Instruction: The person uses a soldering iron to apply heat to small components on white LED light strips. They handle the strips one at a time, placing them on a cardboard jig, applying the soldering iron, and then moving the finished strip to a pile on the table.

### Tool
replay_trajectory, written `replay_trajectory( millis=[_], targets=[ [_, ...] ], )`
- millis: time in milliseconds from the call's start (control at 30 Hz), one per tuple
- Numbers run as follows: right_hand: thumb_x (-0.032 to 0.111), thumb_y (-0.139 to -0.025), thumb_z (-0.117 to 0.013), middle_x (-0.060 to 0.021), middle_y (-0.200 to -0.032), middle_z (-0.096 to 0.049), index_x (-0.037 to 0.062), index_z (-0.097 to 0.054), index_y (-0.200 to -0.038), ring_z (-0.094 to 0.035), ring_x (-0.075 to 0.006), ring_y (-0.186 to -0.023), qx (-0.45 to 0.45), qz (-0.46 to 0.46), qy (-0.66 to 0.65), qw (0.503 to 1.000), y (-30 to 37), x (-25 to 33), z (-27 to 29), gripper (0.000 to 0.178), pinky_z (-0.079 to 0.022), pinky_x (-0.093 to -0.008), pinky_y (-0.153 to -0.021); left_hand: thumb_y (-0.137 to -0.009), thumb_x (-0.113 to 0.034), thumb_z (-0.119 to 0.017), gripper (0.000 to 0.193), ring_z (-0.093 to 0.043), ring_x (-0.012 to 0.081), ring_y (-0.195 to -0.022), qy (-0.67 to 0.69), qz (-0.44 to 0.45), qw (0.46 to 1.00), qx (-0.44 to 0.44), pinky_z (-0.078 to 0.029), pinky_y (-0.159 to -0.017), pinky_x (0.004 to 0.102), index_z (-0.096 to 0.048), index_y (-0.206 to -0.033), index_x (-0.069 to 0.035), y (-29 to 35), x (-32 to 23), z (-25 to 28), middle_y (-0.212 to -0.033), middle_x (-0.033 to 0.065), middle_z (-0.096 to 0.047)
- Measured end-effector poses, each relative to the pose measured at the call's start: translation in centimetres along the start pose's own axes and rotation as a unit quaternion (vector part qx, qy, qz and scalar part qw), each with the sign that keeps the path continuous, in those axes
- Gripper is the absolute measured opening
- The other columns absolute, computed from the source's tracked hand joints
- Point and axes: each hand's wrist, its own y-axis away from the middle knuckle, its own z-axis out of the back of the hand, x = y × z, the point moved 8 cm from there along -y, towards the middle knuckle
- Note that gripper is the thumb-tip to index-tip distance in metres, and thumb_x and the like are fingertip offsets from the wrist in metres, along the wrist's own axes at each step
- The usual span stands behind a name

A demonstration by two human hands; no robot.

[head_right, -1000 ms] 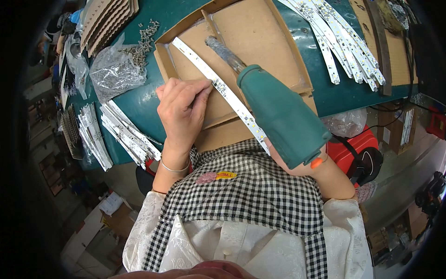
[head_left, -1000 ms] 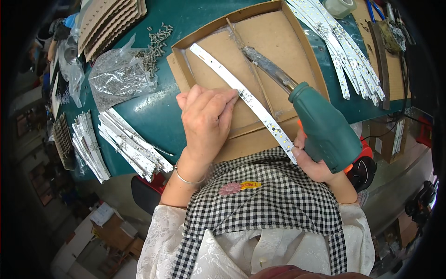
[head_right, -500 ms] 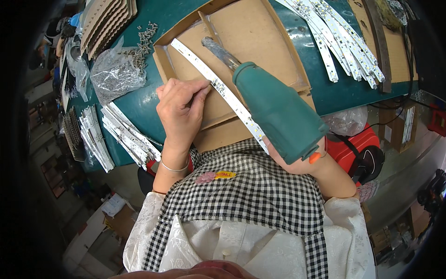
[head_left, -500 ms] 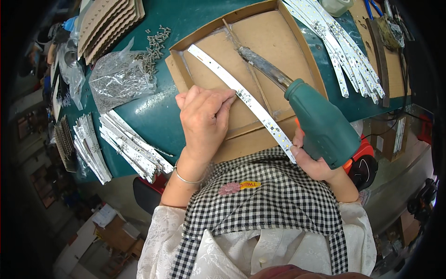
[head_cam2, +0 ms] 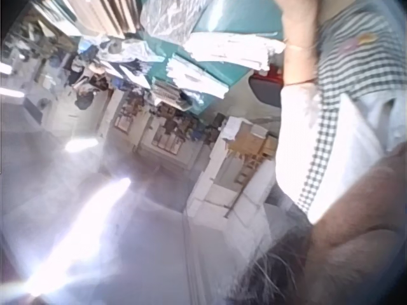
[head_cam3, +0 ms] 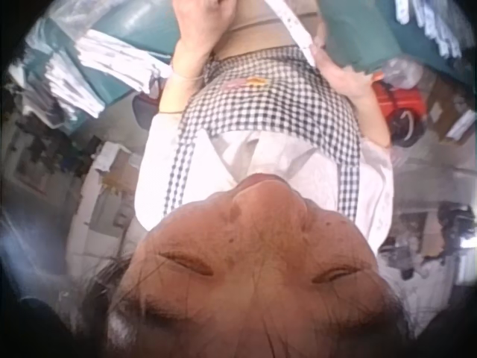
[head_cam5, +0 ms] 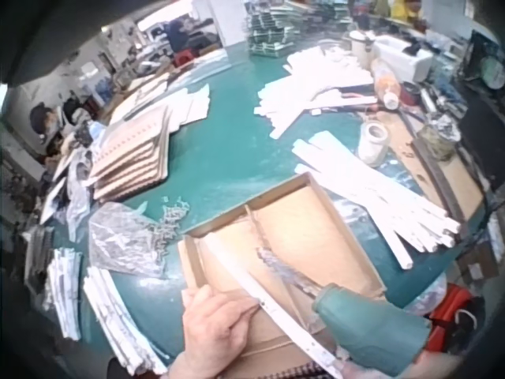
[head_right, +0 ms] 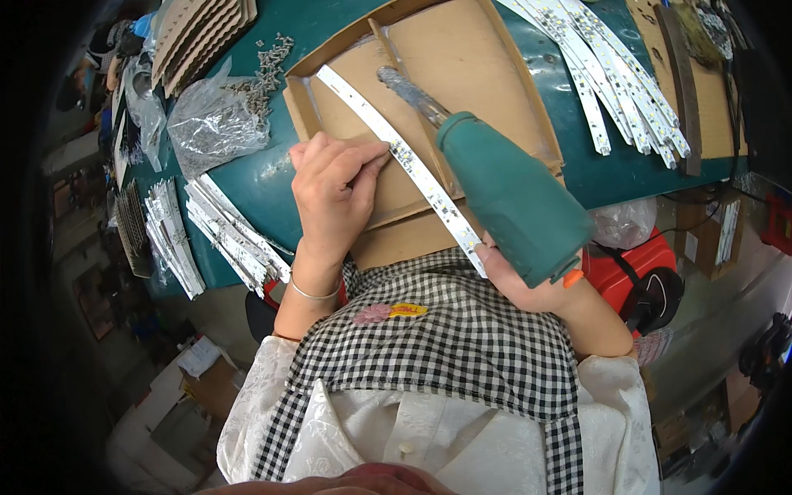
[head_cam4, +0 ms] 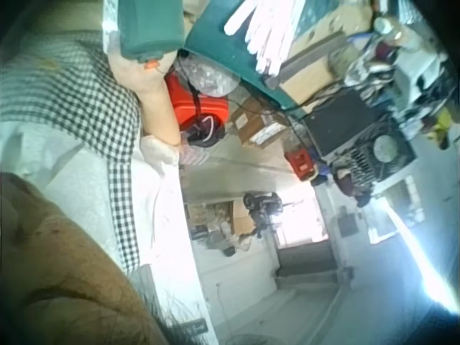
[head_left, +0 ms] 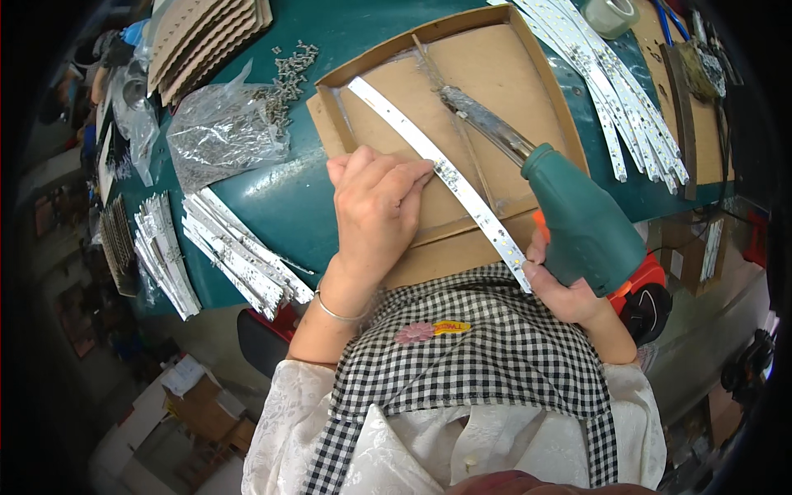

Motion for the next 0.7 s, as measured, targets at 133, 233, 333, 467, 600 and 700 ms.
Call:
replay_trajectory(
  millis=[133,233,333,467,600,700],
  targets=[
    [-0.007,-0.083,-0.068,-0.0083,-0.097,-0.057,-0.0032,-0.040,-0.143,-0.058,-0.0142,-0.078,-0.016,0.080,-0.001,0.997,-0.1,0.6,1.0,0.066,-0.050,-0.0272,-0.064,-0.072,0.000,-0.080,0.017,-0.054,0.0154,-0.065,0.035,0.033,0.998,-0.032,-0.035,-0.071,0.0304,-0.074,-0.084,-0.010,0.3,0.5,0.4,-0.076,-0.0008,-0.070],
    [-0.001,-0.083,-0.072,-0.0114,-0.099,-0.057,-0.0064,-0.037,-0.145,-0.058,-0.0168,-0.073,-0.079,0.025,-0.135,0.987,0.7,0.3,2.1,0.071,-0.051,-0.0288,-0.060,-0.071,0.001,-0.080,0.017,-0.054,0.0147,-0.064,0.035,0.024,0.999,-0.033,-0.035,-0.070,0.0300,-0.073,-0.082,-0.010,0.6,0.7,0.2,-0.074,-0.0018,-0.069],
    [0.007,-0.084,-0.076,-0.0139,-0.099,-0.056,-0.0099,-0.035,-0.145,-0.058,-0.0186,-0.068,-0.136,-0.038,-0.236,0.961,0.9,0.6,3.2,0.076,-0.050,-0.0297,-0.054,-0.070,0.001,-0.080,0.018,-0.054,0.0147,-0.064,0.037,0.027,0.998,-0.038,-0.035,-0.071,0.0301,-0.073,-0.082,-0.010,0.6,0.8,0.3,-0.074,-0.0020,-0.069],
    [0.008,-0.084,-0.077,-0.0122,-0.093,-0.055,-0.0094,-0.034,-0.145,-0.057,-0.0169,-0.068,-0.153,-0.045,-0.235,0.959,0.9,1.1,3.3,0.077,-0.049,-0.0282,-0.054,-0.069,0.001,-0.079,0.019,-0.054,0.0154,-0.064,0.036,0.020,0.999,-0.035,-0.035,-0.071,0.0308,-0.072,-0.083,-0.010,0.4,0.6,0.3,-0.075,-0.0019,-0.069],
    [0.009,-0.084,-0.077,-0.0125,-0.091,-0.055,-0.0093,-0.032,-0.146,-0.056,-0.0160,-0.067,-0.115,-0.066,-0.231,0.964,1.3,0.0,2.2,0.078,-0.050,-0.0276,-0.058,-0.069,0.001,-0.078,0.020,-0.054,0.0166,-0.065,0.008,-0.004,1.000,-0.021,-0.035,-0.070,0.0320,-0.072,-0.084,-0.010,0.3,0.1,0.2,-0.075,-0.0011,-0.069],
    [0.010,-0.083,-0.077,-0.0148,-0.096,-0.056,-0.0105,-0.031,-0.146,-0.055,-0.0158,-0.066,-0.095,-0.051,-0.210,0.972,1.3,-0.2,2.0,0.080,-0.050,-0.0282,-0.059,-0.069,0.001,-0.078,0.020,-0.054,0.0172,-0.066,-0.005,-0.019,1.000,-0.006,-0.036,-0.070,0.0324,-0.073,-0.084,-0.010,0.1,-0.1,0.0,-0.075,-0.0006,-0.069]
  ],
)
